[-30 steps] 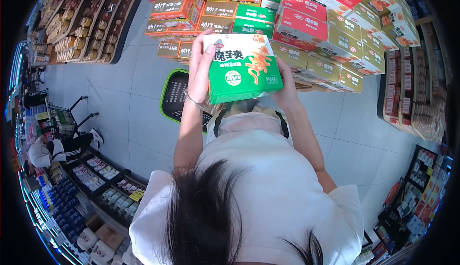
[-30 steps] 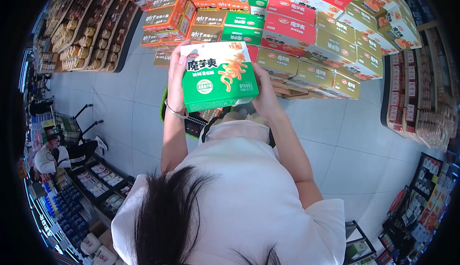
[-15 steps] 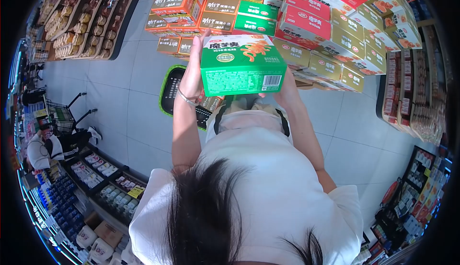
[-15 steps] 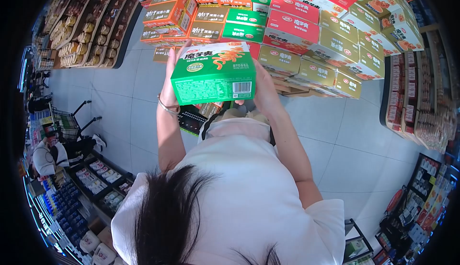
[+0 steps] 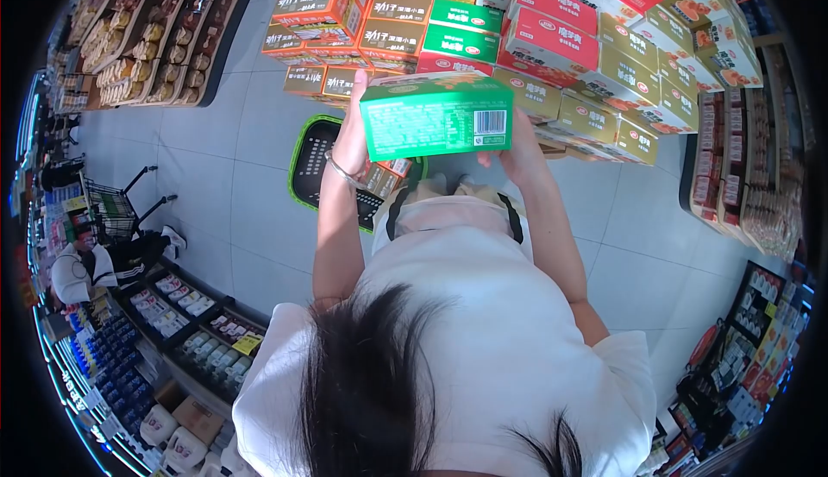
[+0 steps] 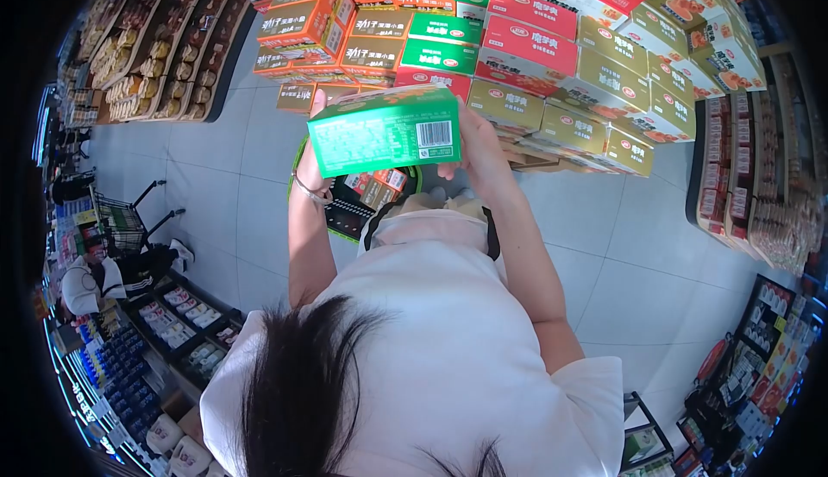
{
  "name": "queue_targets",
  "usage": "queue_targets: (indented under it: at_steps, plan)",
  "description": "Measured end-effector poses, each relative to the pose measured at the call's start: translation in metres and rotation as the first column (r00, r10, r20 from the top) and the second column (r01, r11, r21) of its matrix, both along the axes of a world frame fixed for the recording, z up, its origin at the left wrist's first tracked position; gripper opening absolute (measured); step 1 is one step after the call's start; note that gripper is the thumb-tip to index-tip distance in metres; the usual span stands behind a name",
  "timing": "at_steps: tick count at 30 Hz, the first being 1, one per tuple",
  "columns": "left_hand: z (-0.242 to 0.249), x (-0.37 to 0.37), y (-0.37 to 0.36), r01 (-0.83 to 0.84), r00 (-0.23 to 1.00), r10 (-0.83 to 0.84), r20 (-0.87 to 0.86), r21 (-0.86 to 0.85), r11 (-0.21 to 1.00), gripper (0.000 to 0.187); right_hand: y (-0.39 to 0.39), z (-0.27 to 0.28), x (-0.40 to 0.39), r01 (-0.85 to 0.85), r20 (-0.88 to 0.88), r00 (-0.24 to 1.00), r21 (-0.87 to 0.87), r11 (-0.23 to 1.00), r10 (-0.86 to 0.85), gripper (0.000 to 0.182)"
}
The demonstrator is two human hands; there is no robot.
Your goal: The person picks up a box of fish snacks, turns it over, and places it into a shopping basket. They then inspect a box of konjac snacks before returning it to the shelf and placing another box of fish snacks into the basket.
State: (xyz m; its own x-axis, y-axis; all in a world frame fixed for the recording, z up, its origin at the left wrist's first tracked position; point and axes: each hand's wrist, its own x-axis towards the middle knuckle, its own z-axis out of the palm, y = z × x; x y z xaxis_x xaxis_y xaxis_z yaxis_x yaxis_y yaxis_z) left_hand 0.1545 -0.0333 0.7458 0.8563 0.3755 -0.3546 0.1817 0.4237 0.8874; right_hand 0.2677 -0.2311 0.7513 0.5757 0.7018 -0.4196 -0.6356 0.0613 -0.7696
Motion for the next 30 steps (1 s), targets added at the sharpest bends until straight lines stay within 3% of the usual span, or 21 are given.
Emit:
queue_targets:
  at_steps: [4, 6, 30]
  plan:
    - [0.007, 0.0, -0.003, -0.023, 0.999, 0.024, -0.03, 0.008, 1.0, 0.072, 0.002, 0.001, -0.002, -0.006, 0.004, 1.0, -0.02, 1.0, 0.006, 0.036]
    - [0.013, 0.001, -0.007, -0.066, 0.996, 0.07, -0.047, 0.095, 0.993, 0.074, 0.003, 0.001, -0.001, -0.035, 0.009, 0.999, -0.03, 0.999, 0.035, 0.038]
    - [0.002, -0.006, -0.002, -0.031, 0.998, 0.034, -0.05, 0.071, 0.997, 0.072, -0.002, -0.006, -0.002, -0.119, 0.017, 0.993, 0.011, 0.993, 0.119, 0.047]
